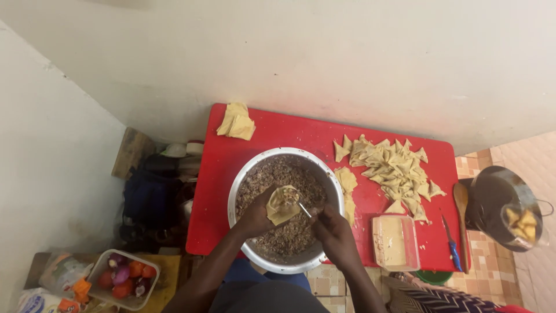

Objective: Preparing samosas by folding dough wrappers, filling them with a mixture, and sealing them.

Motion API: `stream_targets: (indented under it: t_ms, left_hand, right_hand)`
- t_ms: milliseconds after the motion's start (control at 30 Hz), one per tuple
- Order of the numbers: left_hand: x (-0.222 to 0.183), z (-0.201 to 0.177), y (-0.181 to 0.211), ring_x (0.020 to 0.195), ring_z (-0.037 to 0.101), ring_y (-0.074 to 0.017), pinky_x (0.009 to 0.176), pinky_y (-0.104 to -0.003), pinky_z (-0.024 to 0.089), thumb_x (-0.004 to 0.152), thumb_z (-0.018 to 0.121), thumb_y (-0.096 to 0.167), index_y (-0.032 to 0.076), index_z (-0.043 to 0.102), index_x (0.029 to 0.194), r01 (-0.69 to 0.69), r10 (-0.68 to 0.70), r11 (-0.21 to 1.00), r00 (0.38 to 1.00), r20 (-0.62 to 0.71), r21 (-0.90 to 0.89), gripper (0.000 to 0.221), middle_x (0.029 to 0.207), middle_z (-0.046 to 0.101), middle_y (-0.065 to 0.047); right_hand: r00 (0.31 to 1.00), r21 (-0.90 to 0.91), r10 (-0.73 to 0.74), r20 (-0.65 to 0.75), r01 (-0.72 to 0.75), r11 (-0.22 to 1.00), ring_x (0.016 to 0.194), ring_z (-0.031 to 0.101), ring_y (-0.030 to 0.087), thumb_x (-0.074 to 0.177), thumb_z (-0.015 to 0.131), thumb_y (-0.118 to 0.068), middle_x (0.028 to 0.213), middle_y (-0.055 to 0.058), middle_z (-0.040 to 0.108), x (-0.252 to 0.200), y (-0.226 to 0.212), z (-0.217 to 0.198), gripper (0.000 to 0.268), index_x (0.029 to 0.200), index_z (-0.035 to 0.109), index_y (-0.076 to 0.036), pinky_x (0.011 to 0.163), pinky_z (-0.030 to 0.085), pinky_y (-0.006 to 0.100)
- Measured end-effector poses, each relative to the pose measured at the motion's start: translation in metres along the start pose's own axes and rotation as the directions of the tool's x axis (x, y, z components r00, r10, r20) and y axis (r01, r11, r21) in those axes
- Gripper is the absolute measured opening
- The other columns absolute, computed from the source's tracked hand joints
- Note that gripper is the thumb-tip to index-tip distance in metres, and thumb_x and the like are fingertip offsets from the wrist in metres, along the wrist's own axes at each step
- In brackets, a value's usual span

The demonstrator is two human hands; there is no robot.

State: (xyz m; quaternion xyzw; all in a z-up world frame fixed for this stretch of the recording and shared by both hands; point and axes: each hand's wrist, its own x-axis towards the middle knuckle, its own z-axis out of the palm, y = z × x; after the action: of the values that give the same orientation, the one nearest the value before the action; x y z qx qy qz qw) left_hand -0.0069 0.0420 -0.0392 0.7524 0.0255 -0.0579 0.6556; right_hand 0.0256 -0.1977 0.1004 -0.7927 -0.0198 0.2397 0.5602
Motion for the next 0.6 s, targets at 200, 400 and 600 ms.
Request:
stream_targets:
  t_ms: [200,400,600]
  left_hand:
    - [-0.009,-0.011,0.013,0.155,0.057,-0.0351,0.120,-0.051,0.053,0.086,0.097,0.041,0.020,0.045,0.169,-0.125,0.126,0.992,0.991,-0.039,0.017,0.099,0.170,0.058,-0.012]
    - [-0.018,-0.010,0.078,0.130,0.074,-0.0380,0.094,-0.047,0.069,0.082,0.100,0.015,0.027,0.054,0.157,-0.186,0.199,0.972,0.976,0.084,-0.147,0.089,0.157,0.067,-0.017]
    - [-0.013,0.019,0.060,0.111,0.083,-0.0240,0.088,-0.039,0.065,0.073,0.103,0.042,0.017,0.074,0.141,0.079,-0.068,0.988,0.994,0.090,-0.130,0.078,0.124,0.088,-0.005]
  right_hand:
    - [0.978,0.483,0.170,0.119,-0.206,0.851,0.064,0.057,0.022,0.104,0.060,0.000,0.075,0.009,0.066,0.007,0.024,-0.016,0.018,0.095,0.074,-0.007,0.064,0.044,0.037]
    - [0.961,0.100,0.273,0.036,-0.276,0.956,0.146,0.075,0.035,0.094,0.079,-0.026,0.157,0.015,0.079,0.011,-0.021,0.007,0.064,0.155,0.065,-0.015,0.121,0.063,0.056]
    - [0.962,-0.159,-0.140,-0.236,0.104,0.982,0.108,0.086,0.014,0.090,0.091,-0.026,0.129,-0.001,0.090,0.039,-0.021,0.024,0.039,0.127,0.083,-0.017,0.088,0.070,0.032]
